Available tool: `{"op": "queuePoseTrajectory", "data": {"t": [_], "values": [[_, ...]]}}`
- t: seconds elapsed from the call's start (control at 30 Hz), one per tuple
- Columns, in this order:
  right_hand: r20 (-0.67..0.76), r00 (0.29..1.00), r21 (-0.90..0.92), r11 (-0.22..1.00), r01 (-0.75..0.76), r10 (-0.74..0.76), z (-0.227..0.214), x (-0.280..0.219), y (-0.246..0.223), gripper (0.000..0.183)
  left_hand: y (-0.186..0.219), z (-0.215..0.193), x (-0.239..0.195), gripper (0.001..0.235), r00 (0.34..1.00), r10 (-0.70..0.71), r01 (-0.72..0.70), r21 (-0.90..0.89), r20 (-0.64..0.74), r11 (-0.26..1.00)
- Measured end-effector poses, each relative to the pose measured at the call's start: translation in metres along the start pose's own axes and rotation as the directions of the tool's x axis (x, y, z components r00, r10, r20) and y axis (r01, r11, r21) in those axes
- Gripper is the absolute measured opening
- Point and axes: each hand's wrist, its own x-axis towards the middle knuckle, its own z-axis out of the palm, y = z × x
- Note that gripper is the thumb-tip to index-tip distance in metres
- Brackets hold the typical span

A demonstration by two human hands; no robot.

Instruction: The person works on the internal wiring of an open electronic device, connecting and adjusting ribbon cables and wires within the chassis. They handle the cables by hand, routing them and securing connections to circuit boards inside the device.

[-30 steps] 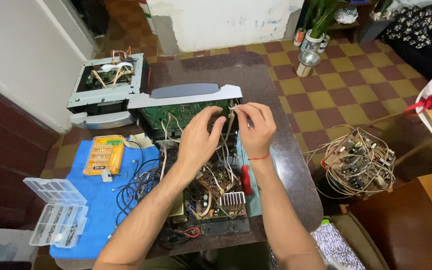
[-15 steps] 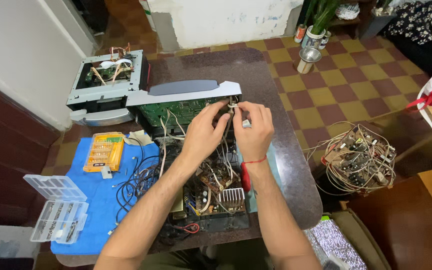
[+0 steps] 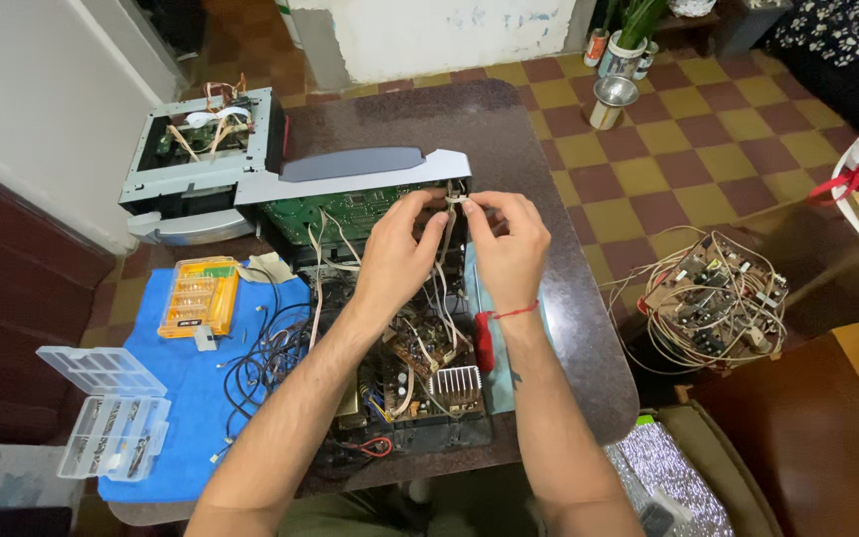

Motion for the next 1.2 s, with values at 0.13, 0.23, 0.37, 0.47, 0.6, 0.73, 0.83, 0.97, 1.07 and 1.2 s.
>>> {"op": "queuePoseTrajectory", "data": {"t": [0.13,0.23,0.37,0.47,0.6,0.73,0.83,0.97,1.07,1.2], "values": [[0.023,0.997,-0.088,0.993,0.079,-0.077,-0.008,0.007,-0.004,0.012,-0.001,0.001,0.003,0.031,1.000,-0.006,0.006,0.021,-0.003,1.000],[0.056,0.987,-0.192,0.968,0.159,-0.151,-0.011,0.010,-0.008,0.011,0.002,0.000,0.006,0.025,1.000,-0.007,0.008,0.027,-0.030,1.000],[0.068,0.971,-0.329,0.914,0.240,-0.230,-0.010,0.009,-0.018,0.010,0.003,-0.001,0.010,0.018,0.998,0.012,-0.004,0.114,-0.067,0.993],[0.007,0.965,-0.299,0.920,0.253,-0.263,0.000,0.004,-0.011,0.011,0.003,0.001,0.011,0.014,0.995,0.024,-0.011,0.137,-0.096,0.991],[-0.120,0.959,-0.177,0.956,0.235,-0.258,0.011,-0.004,0.002,0.011,0.003,0.003,0.009,0.013,0.991,0.057,-0.040,0.136,-0.119,0.990],[-0.156,0.960,-0.094,0.971,0.218,-0.231,0.017,-0.005,0.006,0.009,0.001,0.004,0.008,0.013,0.988,0.081,-0.059,0.161,-0.131,0.985],[-0.195,0.952,-0.019,0.971,0.238,-0.237,0.020,-0.004,0.007,0.010,0.002,0.005,0.010,0.012,0.989,0.058,-0.041,0.128,-0.137,0.991],[-0.185,0.951,-0.007,0.968,0.250,-0.247,0.020,-0.007,0.009,0.011,-0.003,0.007,0.008,0.011,0.985,0.088,-0.064,0.154,-0.151,0.986],[-0.150,0.956,-0.049,0.968,0.247,-0.252,0.017,-0.006,0.004,0.013,-0.002,0.008,0.008,0.012,0.980,0.119,-0.090,0.175,-0.161,0.980],[-0.077,0.970,-0.208,0.955,0.212,-0.232,0.010,-0.002,-0.010,0.020,0.002,0.007,0.007,0.012,0.973,0.152,-0.116,0.202,-0.172,0.972]]}}
